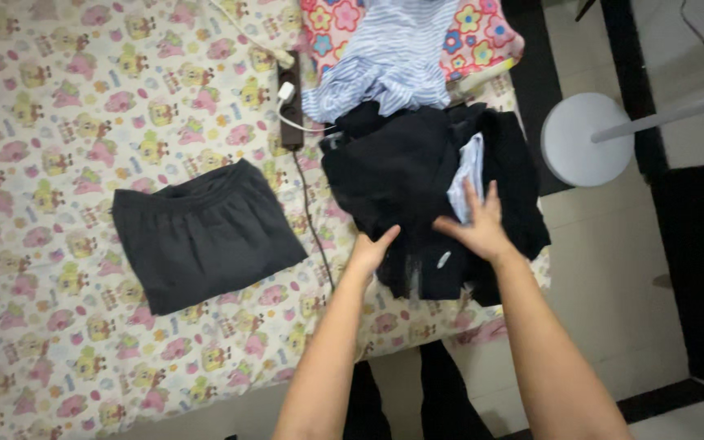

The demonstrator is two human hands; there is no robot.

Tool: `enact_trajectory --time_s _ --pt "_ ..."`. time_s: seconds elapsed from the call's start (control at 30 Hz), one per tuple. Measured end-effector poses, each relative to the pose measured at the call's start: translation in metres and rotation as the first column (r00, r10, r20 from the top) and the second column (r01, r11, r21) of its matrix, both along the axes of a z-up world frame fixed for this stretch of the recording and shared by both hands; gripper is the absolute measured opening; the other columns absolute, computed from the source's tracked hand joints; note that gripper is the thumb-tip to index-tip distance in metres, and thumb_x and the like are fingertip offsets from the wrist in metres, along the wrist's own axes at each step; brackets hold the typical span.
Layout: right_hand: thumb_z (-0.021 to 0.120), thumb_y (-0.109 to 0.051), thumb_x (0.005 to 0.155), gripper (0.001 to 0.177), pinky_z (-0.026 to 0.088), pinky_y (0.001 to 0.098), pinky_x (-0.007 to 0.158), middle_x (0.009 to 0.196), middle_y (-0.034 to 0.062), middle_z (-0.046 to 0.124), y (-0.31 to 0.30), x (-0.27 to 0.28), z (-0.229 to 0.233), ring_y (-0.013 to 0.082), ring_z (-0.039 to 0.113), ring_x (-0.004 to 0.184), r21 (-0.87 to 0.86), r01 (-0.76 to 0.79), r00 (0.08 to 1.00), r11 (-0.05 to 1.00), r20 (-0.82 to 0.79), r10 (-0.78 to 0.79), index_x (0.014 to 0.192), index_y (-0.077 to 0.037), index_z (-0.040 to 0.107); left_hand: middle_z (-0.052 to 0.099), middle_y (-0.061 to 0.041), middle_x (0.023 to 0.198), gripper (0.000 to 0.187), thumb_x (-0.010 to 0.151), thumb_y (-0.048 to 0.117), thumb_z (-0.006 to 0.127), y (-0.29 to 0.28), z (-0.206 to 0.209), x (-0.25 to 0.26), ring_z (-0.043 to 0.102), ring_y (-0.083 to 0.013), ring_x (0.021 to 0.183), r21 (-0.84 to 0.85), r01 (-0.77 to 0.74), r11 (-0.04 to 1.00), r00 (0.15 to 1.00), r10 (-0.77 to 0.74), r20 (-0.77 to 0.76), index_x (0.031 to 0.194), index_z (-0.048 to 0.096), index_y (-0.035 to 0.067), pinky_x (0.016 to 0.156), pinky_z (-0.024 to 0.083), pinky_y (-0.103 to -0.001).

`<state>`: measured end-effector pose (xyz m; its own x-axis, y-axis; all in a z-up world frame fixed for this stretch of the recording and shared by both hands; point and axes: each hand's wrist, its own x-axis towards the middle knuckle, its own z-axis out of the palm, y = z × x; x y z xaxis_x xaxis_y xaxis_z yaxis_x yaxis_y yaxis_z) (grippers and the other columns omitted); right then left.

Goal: The person folds a pile of laundry on a bed. They pick up each item, including shorts, t-shirts, and underwear, shake them out, and fold them into neat stacks. The person handles the items one by one, placing the folded clothes into a growing pile on the bed.

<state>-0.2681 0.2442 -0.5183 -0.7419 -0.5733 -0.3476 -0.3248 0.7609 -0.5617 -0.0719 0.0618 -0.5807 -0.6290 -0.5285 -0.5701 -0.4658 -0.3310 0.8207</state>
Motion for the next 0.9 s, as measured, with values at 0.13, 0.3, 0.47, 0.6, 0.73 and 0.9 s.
enact_trajectory --time_s 0.13,0.3,0.47,0.6,0.73,0.9 --pt "0.097 -0.057 0.04 0.158 0.021 0.0624 0.116 0.16 0.0316 -0.023 -0.007 0.005 0.02 0.057 -0.007 0.147 0.106 -0.157 0.985 0.982 0.089 0.148 0.163 -0.027 0.002 0.076 -0.026 0.105 0.061 0.085 0.055 0.079 0.0 0.049 -0.036 0.072 -0.0403 0.105 -0.313 0.134 0.94 0.929 -0.009 0.37 0.107 0.075 -0.002 0.092 0.055 -0.044" --pt "0.082 -0.068 0.067 0.14 0.013 0.0672 0.121 0.17 0.0296 0.001 0.015 -0.009 -0.039 0.0616 0.002 0.151 -0.527 -0.01 0.989 0.85 0.119 0.085 0.165 -0.012 0.0 0.068 -0.027 0.113 0.076 0.074 0.061 0.077 0.033 0.149 -0.102 0.062 -0.0453 0.106 -0.725 0.154 0.672 0.985 -0.158 0.064 0.117 0.066 -0.001 0.093 0.045 -0.057" --pt "0.082 -0.057 0.068 0.122 0.022 0.0614 0.116 0.161 0.0241 0.016 0.08 -0.049 -0.084 0.0533 0.016 0.143 -0.376 0.702 0.668 0.605 0.642 -0.377 0.159 -0.012 0.014 0.057 -0.028 0.133 0.1 0.072 0.048 0.076 0.102 0.197 -0.143 0.049 -0.0433 0.129 -0.72 0.433 0.542 0.82 -0.568 0.066 0.158 0.036 0.016 0.107 0.031 -0.063" --pt "0.082 -0.048 0.069 0.108 0.03 0.0567 0.112 0.155 0.0197 0.028 0.105 -0.06 -0.085 0.0467 0.028 0.138 -0.221 0.811 0.494 0.541 0.753 -0.434 0.153 -0.011 0.025 0.051 -0.027 0.148 0.106 0.074 0.031 0.073 0.145 0.169 -0.142 0.044 -0.04 0.142 -0.777 0.44 0.451 0.759 -0.648 0.054 0.168 0.023 0.021 0.114 0.033 -0.057" --pt "0.082 -0.039 0.071 0.094 0.038 0.052 0.108 0.148 0.0153 0.04 0.096 -0.068 -0.089 0.04 0.039 0.132 -0.179 0.815 0.463 0.55 0.773 -0.434 0.148 -0.011 0.036 0.054 -0.012 0.155 0.098 0.088 0.023 0.071 0.139 0.135 -0.132 0.049 -0.0293 0.148 -0.885 0.35 0.308 0.811 -0.572 0.122 0.173 0.024 0.027 0.114 0.036 -0.05" --pt "0.083 -0.027 0.072 0.078 0.047 0.0462 0.103 0.139 0.0099 0.055 0.081 -0.076 -0.092 0.0317 0.053 0.124 -0.207 0.788 0.515 0.58 0.739 -0.435 0.142 -0.011 0.05 0.064 -0.014 0.131 0.073 0.083 0.037 0.075 0.073 0.12 -0.104 0.06 -0.0334 0.117 -0.791 0.273 0.548 0.929 -0.365 0.068 0.145 0.047 0.008 0.108 0.035 -0.061"
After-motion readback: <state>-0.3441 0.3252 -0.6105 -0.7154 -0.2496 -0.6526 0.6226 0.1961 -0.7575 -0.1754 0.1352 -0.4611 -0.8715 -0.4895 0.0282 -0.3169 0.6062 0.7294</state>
